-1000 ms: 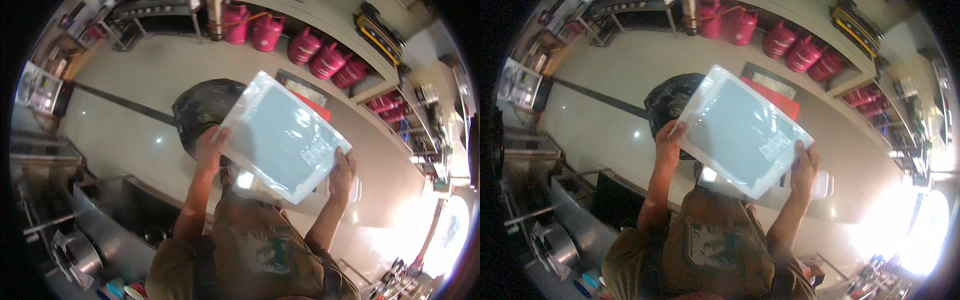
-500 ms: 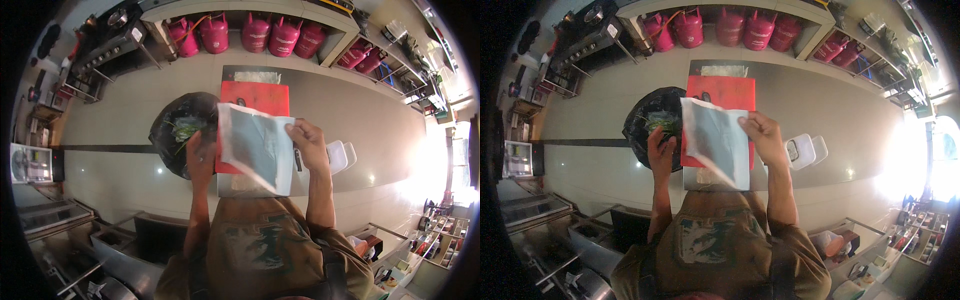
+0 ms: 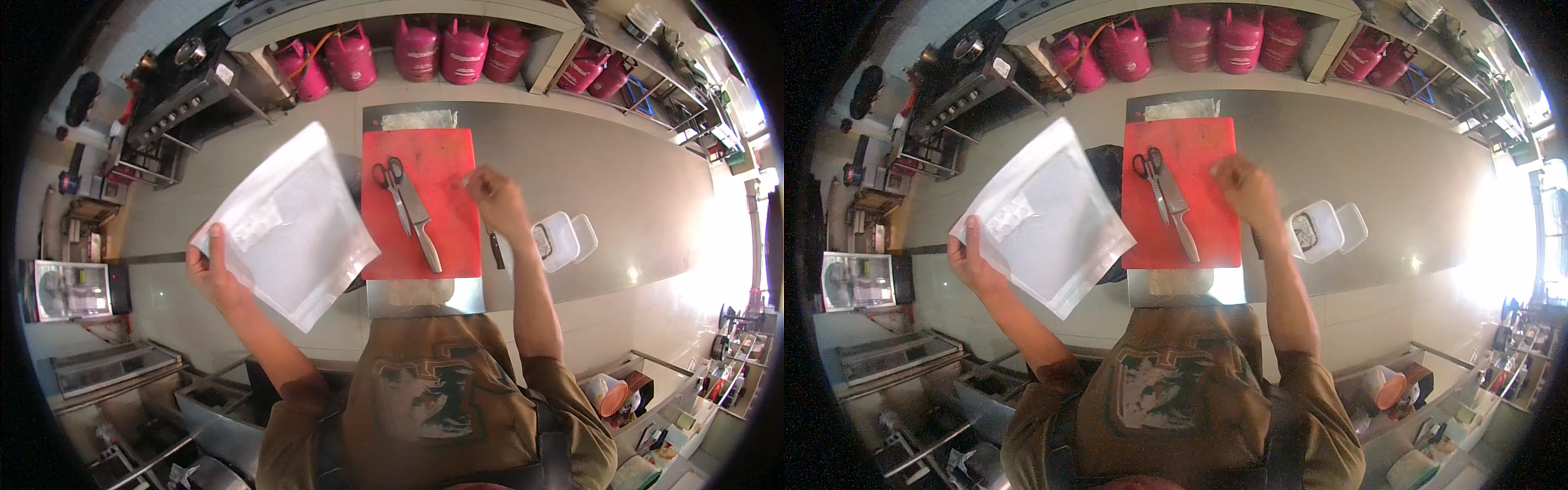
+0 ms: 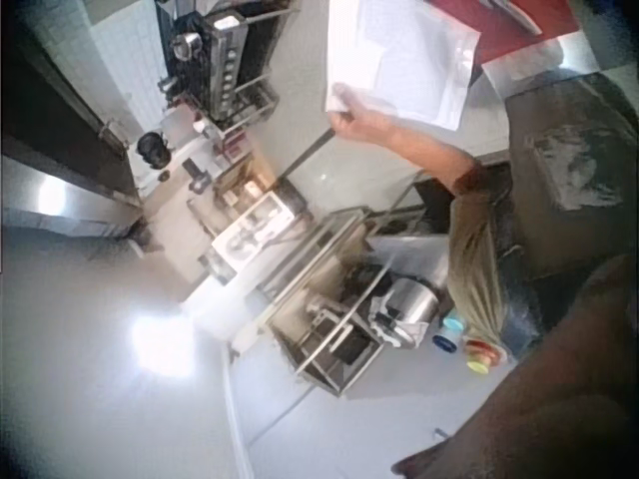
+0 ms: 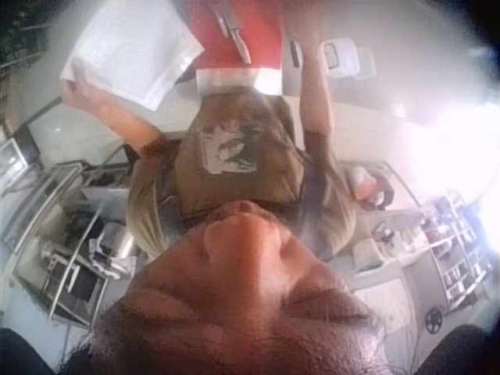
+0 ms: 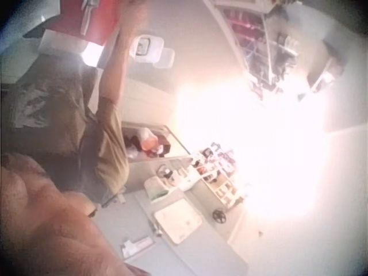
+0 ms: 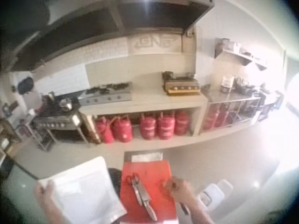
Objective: The person opens a sealed package of dried seaweed, removes a sheet, and uses scissors to cut it into strips on a red cutting board. The cut pieces are placed into a small white container.
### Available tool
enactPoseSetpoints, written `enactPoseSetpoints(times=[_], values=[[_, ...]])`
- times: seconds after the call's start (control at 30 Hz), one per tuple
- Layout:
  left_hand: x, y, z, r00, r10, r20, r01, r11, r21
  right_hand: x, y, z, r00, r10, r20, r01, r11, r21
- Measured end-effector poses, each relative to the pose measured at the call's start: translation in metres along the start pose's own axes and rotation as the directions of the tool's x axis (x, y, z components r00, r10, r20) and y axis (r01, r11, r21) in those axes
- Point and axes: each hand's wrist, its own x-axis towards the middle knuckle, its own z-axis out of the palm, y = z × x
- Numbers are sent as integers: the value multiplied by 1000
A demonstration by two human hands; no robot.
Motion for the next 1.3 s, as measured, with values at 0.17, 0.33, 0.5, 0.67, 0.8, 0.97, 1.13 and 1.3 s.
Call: enactPoseSetpoints(times=[0.17, 0.33, 0.5, 0.67, 0.8, 0.97, 1.13, 1.3], values=[[9, -10, -14, 985, -16, -170, 14, 1000, -13, -16, 48, 127, 991, 65, 120, -28, 957, -287], [-1, -9, -19, 974, 28, -223, -26, 1000, 12, -34, 53, 155, 994, 18, 105, 10, 967, -254], [-13, -14, -26, 965, -78, -252, 36, 985, -168, -20, 88, 136, 1000, -17, -26, 4, 899, -437], [-19, -15, -25, 965, -167, -200, 106, 953, -284, 31, 13, 162, 994, -107, -31, 85, 903, -422], [-23, 2, -1, 946, -264, -187, 187, 919, -348, 72, 31, 223, 995, -67, 69, 87, 927, -366], [-25, 0, 6, 957, -256, -135, 173, 880, -443, 19, 39, 233, 768, -618, 165, 635, 768, -79], [-33, -16, 36, 946, -279, -164, 140, 810, -569, -78, 38, 181, 626, -731, 270, 775, 620, -118], [-56, -51, 82, 909, -404, -100, 243, 710, -661, -136, 67, 143, 826, -482, 293, 563, 685, -462]])
